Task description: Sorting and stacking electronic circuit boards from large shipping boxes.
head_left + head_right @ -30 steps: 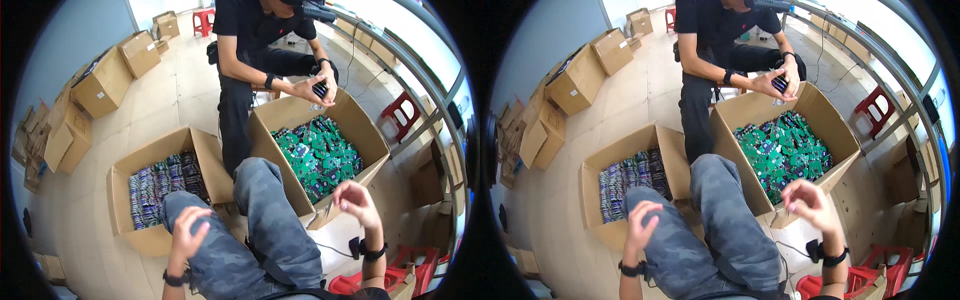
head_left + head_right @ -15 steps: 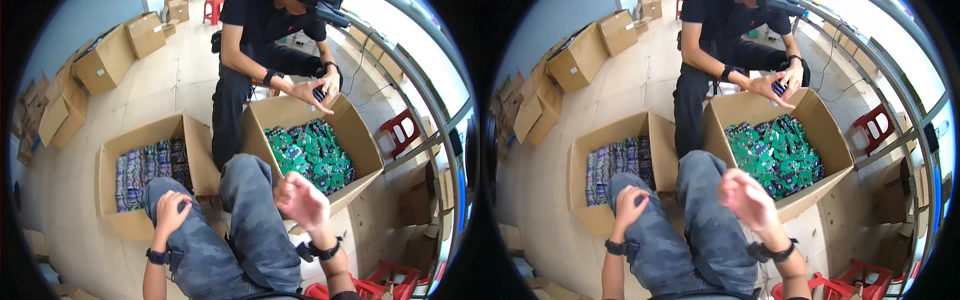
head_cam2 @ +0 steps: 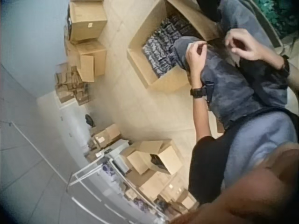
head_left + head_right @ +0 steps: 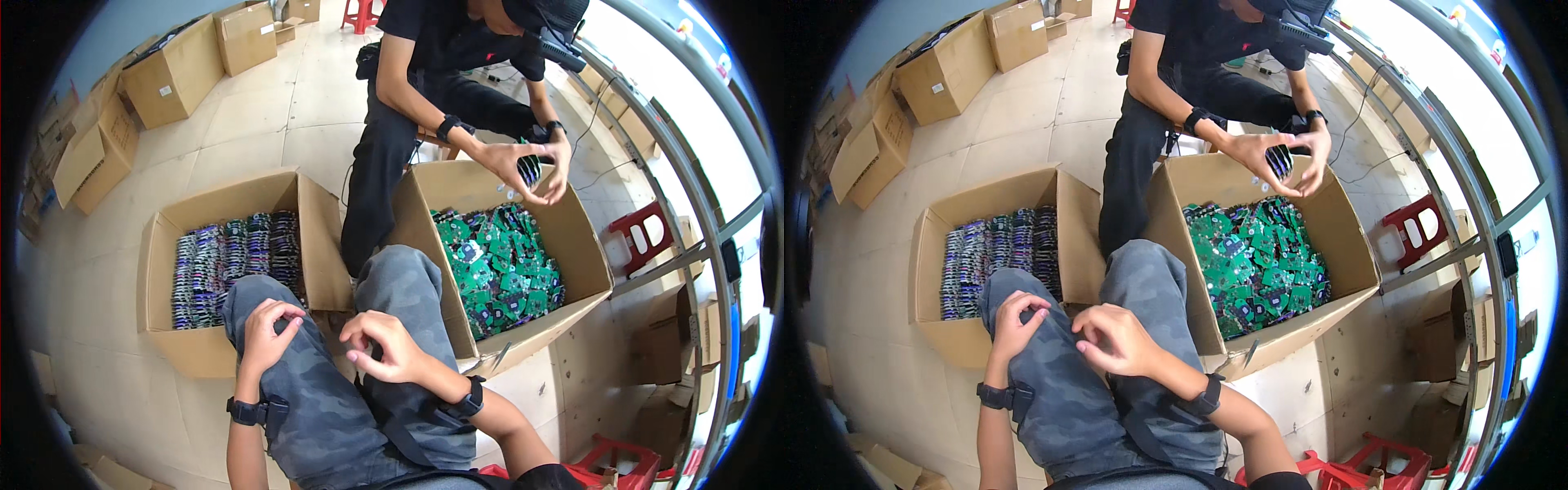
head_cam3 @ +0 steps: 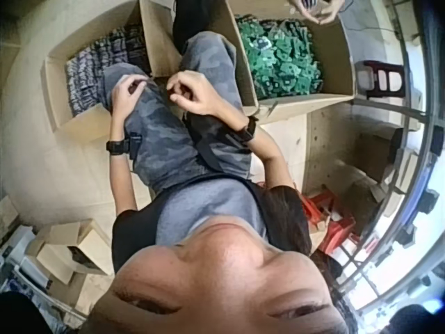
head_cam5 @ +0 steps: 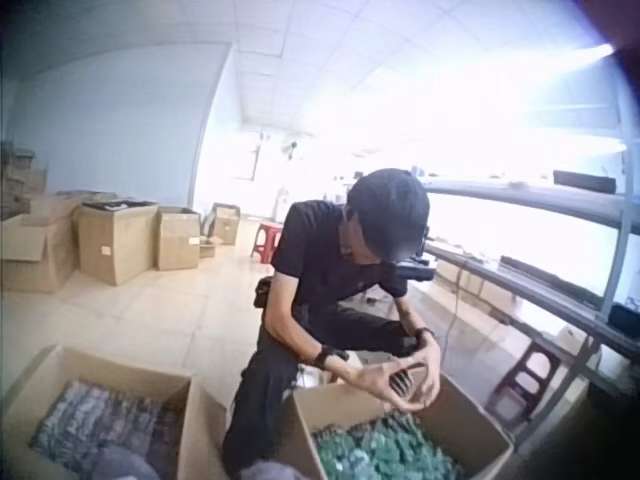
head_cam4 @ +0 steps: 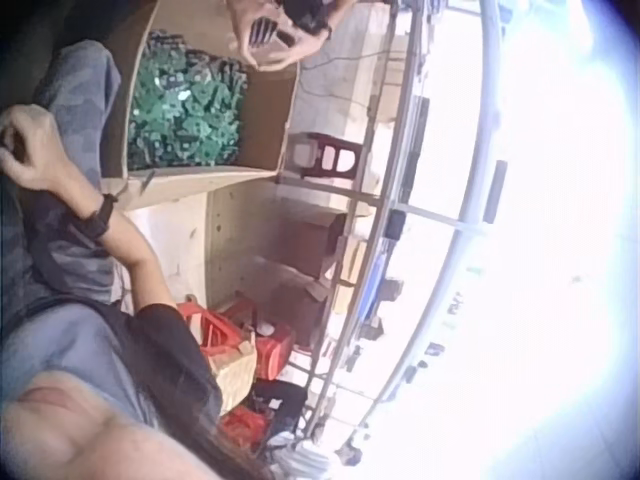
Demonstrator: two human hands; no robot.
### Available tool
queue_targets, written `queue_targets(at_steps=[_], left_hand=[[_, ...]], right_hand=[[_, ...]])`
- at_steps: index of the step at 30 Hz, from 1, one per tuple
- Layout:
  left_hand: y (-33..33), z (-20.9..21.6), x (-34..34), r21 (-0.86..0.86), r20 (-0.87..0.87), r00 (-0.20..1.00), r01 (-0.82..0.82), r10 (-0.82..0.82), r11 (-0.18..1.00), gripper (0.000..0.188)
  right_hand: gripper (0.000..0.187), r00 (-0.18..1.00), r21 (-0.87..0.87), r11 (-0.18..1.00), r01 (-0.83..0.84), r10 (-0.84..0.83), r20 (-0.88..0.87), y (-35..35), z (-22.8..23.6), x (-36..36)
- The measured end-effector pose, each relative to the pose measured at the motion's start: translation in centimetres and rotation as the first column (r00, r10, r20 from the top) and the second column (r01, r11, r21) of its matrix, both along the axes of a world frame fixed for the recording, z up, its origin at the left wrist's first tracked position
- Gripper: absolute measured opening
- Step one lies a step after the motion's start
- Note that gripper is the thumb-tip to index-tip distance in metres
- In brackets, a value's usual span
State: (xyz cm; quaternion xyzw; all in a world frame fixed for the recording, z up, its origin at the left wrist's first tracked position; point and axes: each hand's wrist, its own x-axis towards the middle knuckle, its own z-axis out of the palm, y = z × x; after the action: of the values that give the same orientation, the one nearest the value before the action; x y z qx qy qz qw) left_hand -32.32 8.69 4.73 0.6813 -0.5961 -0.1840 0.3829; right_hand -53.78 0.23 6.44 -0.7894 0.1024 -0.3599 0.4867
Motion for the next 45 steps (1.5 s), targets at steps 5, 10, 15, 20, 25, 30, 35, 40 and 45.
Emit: queue_targets(at_steps=[5,10,15,20,25,30,35,40,45], left_hand=[[0.2,-0.2,-0.2,0.006,-0.156,0.988,0.002,-0.001,1.000,0.005],[-0.3,-1.4,0.2,-0.117,-0.132,0.990,0.024,-0.040,0.993,0.002],[1.5,-0.5,2.0,-0.036,-0.182,0.971,-0.162,0.153,0.986,0.003],[0.7,-0.7,2.3,-0.066,-0.214,0.967,-0.155,0.138,0.986,0.004],[-0.8,-0.2,2.0,0.022,-0.060,0.984,-0.165,0.166,0.986,0.002],[-7.1,3.6,2.9,0.107,-0.223,0.952,0.238,-0.210,0.965,0.011],[-14.2,1.4,-0.5,0.045,-0.335,0.875,0.386,-0.350,0.921,0.013],[-11.5,-5.1,-0.6,0.260,-0.103,0.919,0.393,-0.380,0.882,0.013],[-11.6,-7.7,-0.3,0.294,-0.492,0.846,0.386,-0.208,0.874,0.011]], right_hand=[[0.013,0.982,-0.216,0.975,-0.047,0.006,-0.189,0.1,0.9,-0.4],[0.009,0.987,0.161,0.987,0.005,0.021,-0.161,0.6,1.9,-3.1],[0.008,0.976,0.531,0.820,0.212,-0.154,-0.151,0.3,5.6,-14.4],[0.007,0.549,0.759,0.389,0.522,-0.834,0.050,1.2,3.4,-25.0],[0.008,0.361,0.857,0.208,0.472,-0.932,0.027,0.8,0.5,-24.7],[0.007,0.418,0.814,0.233,0.531,-0.908,-0.013,-0.8,-0.5,-21.8],[0.006,0.365,0.770,0.143,0.622,-0.923,-0.124,-1.2,-2.2,-24.4],[0.009,0.388,0.289,0.290,0.912,-0.840,-0.380,-5.2,-1.4,-29.3],[0.012,0.170,-0.322,0.453,0.831,-0.759,-0.628,-11.1,-2.6,-32.1]])
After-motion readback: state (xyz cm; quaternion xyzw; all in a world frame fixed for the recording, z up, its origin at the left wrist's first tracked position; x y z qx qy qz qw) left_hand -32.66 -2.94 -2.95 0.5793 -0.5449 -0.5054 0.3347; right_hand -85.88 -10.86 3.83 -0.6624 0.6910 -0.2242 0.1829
